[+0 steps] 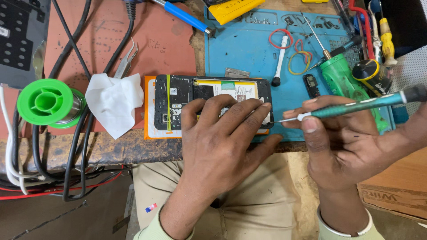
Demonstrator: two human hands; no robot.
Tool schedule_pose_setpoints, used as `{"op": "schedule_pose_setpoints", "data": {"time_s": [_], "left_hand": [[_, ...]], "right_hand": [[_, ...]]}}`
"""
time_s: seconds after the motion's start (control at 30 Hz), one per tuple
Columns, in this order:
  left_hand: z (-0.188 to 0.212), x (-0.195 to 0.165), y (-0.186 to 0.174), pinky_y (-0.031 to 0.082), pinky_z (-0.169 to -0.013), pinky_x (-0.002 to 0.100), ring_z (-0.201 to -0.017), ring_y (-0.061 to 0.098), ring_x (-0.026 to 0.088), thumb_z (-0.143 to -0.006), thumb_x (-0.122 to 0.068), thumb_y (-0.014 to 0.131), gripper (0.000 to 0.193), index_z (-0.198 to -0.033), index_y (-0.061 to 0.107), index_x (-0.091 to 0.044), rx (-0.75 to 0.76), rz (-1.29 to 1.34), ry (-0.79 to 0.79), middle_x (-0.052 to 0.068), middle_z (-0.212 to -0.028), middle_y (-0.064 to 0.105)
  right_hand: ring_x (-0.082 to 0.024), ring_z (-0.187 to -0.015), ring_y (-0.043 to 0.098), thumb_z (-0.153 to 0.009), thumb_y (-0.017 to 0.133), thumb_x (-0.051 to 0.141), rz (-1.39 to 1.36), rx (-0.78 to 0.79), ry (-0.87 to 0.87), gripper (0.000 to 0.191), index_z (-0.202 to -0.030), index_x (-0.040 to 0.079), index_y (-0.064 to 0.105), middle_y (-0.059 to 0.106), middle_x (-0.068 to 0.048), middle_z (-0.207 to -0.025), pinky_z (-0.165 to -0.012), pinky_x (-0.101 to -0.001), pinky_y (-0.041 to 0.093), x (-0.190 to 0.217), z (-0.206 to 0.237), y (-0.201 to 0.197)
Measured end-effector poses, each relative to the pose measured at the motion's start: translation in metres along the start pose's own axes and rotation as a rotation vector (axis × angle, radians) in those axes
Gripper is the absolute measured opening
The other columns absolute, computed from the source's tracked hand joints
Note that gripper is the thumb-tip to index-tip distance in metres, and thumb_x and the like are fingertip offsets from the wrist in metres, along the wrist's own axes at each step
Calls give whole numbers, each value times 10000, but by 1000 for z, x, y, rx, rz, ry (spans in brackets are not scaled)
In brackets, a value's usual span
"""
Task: The person uses a small screwdriver to remove screws from the back of a disassembled smartphone, then flips the device to test the screen, which powers on to show the brand logo.
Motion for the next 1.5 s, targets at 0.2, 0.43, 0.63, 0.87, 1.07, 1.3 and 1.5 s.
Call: {"op": "schedule_pose_setpoints", "data": {"time_s": [0.2,0.43,0.63,0.87,1.07,1.3,1.5], "left_hand": [[3,2,7,341,-1075,476,-1211,577,253,-864,-439,834,416,-1130,755,-129,56,-58,7,-5,-1263,676],[3,2,8,337,-1076,475,-1220,569,256,-865,-430,845,413,-1126,755,-123,67,-58,3,-7,-1262,675],[3,2,8,334,-1085,474,-1225,566,250,-863,-418,853,412,-1135,755,-125,72,-61,-7,-12,-1264,673],[3,2,9,329,-1086,479,-1233,563,248,-836,-393,856,413,-1133,753,-124,77,-59,-11,-12,-1267,671],[4,3,9,330,-1089,481,-1241,560,257,-832,-388,853,428,-1146,751,-116,76,-53,-10,-8,-1280,667],[4,3,9,332,-1086,483,-1233,563,253,-826,-412,856,445,-1140,753,-114,71,-43,-17,-9,-1269,672],[3,3,8,341,-1069,481,-1228,566,262,-885,-407,841,406,-1141,759,-103,55,-50,-12,-9,-1269,675]], "right_hand": [[-195,-925,749,-1070,614,28,-55,-47,23,399,-1354,-76,353,644,-140,-1087,-820,-294,680,-13,5,-4],[-181,-911,746,-1042,614,14,-77,1,142,184,-1187,-49,520,688,-144,-1027,-780,-212,630,-17,3,-2],[-213,-874,764,-1003,611,-33,79,18,5,229,-1152,-98,450,646,-194,-1084,-722,-252,649,-17,2,-2],[-234,-858,728,-1147,608,-89,75,97,-87,769,-1580,94,0,648,-225,-1124,-811,-290,664,-16,12,2],[-285,-809,750,-892,680,-54,-62,-94,275,1132,-1486,125,-266,712,-268,-1056,-743,-330,723,-36,8,-4],[-276,-865,727,-1054,663,-93,159,128,-58,1034,-1594,300,-128,689,-269,-1097,-775,-307,679,-18,6,2],[-315,-902,772,-942,722,-131,385,265,-268,1069,-1653,255,23,701,-291,-1048,-780,-343,701,10,-6,-2]]}}
Point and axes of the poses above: each hand's wrist, its own z-axis away from the middle knuckle, its own y-axis out of the palm, x = y × z, the point moved 5 cm from there along -z, towards the middle knuckle
